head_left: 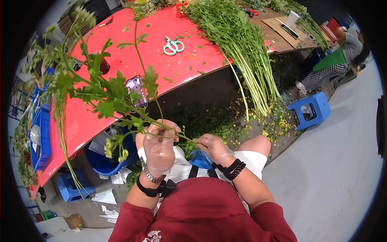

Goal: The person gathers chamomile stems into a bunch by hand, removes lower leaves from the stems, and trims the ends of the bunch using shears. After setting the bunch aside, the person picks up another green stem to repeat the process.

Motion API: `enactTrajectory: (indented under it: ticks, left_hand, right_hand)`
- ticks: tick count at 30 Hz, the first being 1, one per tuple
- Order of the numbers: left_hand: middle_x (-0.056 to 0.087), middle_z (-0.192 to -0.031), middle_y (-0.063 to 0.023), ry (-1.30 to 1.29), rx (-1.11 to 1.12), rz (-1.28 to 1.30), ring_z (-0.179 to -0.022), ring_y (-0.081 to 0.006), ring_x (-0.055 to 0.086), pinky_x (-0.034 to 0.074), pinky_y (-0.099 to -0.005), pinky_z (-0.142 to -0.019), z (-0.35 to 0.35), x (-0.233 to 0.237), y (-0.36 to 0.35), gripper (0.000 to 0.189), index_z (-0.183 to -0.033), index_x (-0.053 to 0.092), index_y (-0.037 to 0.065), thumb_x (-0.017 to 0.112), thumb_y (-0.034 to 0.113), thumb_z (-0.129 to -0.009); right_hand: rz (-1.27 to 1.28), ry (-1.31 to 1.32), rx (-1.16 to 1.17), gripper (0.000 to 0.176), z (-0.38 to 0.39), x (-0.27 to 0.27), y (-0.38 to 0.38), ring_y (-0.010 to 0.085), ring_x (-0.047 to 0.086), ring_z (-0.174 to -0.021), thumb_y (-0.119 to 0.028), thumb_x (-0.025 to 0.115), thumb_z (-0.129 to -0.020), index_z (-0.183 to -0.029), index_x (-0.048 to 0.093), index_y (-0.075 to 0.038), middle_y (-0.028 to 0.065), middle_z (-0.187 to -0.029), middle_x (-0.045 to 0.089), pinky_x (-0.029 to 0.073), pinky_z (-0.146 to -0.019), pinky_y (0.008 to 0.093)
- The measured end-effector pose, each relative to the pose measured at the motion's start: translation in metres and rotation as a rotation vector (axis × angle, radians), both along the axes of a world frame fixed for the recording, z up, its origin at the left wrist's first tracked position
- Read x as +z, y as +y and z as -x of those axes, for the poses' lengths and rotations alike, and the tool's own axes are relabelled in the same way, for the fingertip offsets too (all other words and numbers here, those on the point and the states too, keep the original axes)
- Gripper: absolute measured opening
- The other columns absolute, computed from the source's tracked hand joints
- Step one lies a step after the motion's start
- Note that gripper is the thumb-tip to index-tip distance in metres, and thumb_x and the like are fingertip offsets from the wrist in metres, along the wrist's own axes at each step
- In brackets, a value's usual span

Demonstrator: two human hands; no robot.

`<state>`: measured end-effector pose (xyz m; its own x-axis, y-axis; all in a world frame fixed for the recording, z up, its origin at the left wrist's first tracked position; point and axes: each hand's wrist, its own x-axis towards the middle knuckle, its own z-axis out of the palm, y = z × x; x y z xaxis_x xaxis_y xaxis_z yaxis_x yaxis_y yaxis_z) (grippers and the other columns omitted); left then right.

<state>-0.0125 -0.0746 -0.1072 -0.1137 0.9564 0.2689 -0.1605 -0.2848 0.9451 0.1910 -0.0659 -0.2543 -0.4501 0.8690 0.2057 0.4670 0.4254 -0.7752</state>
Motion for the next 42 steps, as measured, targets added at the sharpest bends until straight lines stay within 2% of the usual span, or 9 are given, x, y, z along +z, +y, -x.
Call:
enactTrajectory:
  ticks: [6, 16, 18, 20, 29, 32, 38, 40, 42]
  left_hand:
    - [0.063, -0.098, -0.0092, 0.023, 0.082, -0.066, -0.079, -0.0120, 0.055, 0.047, -0.0258, -0.068, 0.015, 0.004, 0.003, 0.007, -0.111, 0.056, 0.004, 0.056, 0.005, -0.104]
    - [0.065, -0.098, -0.0082, -0.072, 0.141, -0.136, -0.077, -0.0094, 0.056, 0.044, -0.0231, -0.066, 0.054, 0.026, 0.007, 0.006, -0.110, 0.058, 0.004, 0.056, 0.008, -0.105]
    - [0.066, -0.099, -0.0077, 0.035, 0.154, -0.049, -0.079, -0.0102, 0.058, 0.045, -0.0227, -0.066, 0.060, 0.028, 0.008, 0.006, -0.110, 0.058, 0.004, 0.056, 0.005, -0.105]
    - [0.066, -0.096, -0.0091, 0.047, 0.074, 0.011, -0.076, -0.0110, 0.056, 0.047, -0.0256, -0.067, 0.056, 0.027, 0.009, 0.004, -0.109, 0.056, 0.005, 0.054, 0.006, -0.105]
    - [0.065, -0.101, -0.0050, -0.125, -0.170, 0.187, -0.088, -0.0105, 0.060, 0.046, -0.0239, -0.070, 0.022, -0.019, 0.007, 0.021, -0.114, 0.061, 0.007, 0.069, 0.021, -0.101]
    - [0.064, -0.102, -0.0041, 0.053, -0.272, 0.124, -0.091, -0.0104, 0.059, 0.047, -0.0234, -0.075, 0.015, -0.029, 0.006, 0.010, -0.110, 0.062, 0.007, 0.064, 0.013, -0.102]
    - [0.063, -0.107, -0.0017, -0.438, -0.512, 0.325, -0.089, -0.0107, 0.059, 0.050, -0.0264, -0.081, 0.006, -0.051, 0.003, 0.023, -0.121, 0.060, 0.001, 0.060, -0.001, -0.098]
    - [0.062, -0.113, 0.0000, 0.381, -0.480, 0.179, -0.090, -0.0093, 0.059, 0.049, -0.0236, -0.079, 0.006, -0.036, 0.005, 0.029, -0.126, 0.059, 0.001, 0.062, 0.001, -0.097]
    - [0.061, -0.115, -0.0004, 0.250, -0.456, 0.197, -0.087, -0.0088, 0.058, 0.048, -0.0232, -0.076, -0.004, -0.030, 0.006, 0.031, -0.126, 0.060, 0.001, 0.066, 0.000, -0.095]
  right_hand:
    - [0.069, -0.429, -0.182, 0.017, -0.024, -0.053, -0.008, 0.0350, 0.070, -0.090, -0.018, 0.063, -0.096, -0.101, 0.076, -0.009, 0.0136, -0.100, 0.072, 0.057, -0.077, 0.0438]
    - [0.439, -0.517, -0.684, 0.024, -0.096, -0.156, -0.002, 0.0411, 0.069, -0.099, -0.026, 0.065, -0.095, -0.108, 0.077, -0.010, 0.0222, -0.103, 0.073, 0.055, -0.089, 0.0484]
    - [0.494, -0.452, -0.665, 0.055, -0.077, -0.116, 0.002, 0.0399, 0.065, -0.117, -0.024, 0.069, -0.092, -0.143, 0.058, -0.006, 0.0254, -0.124, 0.068, 0.050, -0.103, 0.0455]
    - [0.348, -0.517, -0.563, 0.064, -0.059, -0.095, 0.009, 0.0429, 0.062, -0.120, -0.023, 0.070, -0.092, -0.150, 0.049, -0.006, 0.0253, -0.126, 0.067, 0.047, -0.107, 0.0451]
    - [0.226, 0.439, -0.228, 0.024, 0.012, 0.088, 0.023, 0.0107, 0.067, -0.092, -0.006, 0.068, -0.099, -0.122, 0.071, -0.002, 0.0093, -0.111, 0.072, 0.055, -0.080, 0.0268]
    - [0.205, 0.538, -0.119, 0.024, 0.017, 0.129, 0.025, 0.0118, 0.068, -0.092, -0.006, 0.069, -0.098, -0.122, 0.070, -0.001, 0.0094, -0.110, 0.072, 0.055, -0.079, 0.0274]
    - [0.005, 0.455, 0.066, 0.025, 0.015, 0.156, 0.023, 0.0204, 0.069, -0.090, -0.003, 0.071, -0.093, -0.117, 0.070, 0.000, 0.0109, -0.103, 0.071, 0.055, -0.078, 0.0304]
    - [0.033, 0.409, 0.066, 0.021, 0.013, 0.144, 0.023, 0.0212, 0.069, -0.087, -0.002, 0.073, -0.090, -0.110, 0.071, 0.001, 0.0111, -0.101, 0.070, 0.055, -0.077, 0.0307]
    - [-0.018, 0.475, -0.008, 0.015, 0.018, 0.146, 0.019, 0.0228, 0.067, -0.082, 0.000, 0.076, -0.086, -0.100, 0.070, 0.002, 0.0116, -0.094, 0.069, 0.054, -0.074, 0.0313]
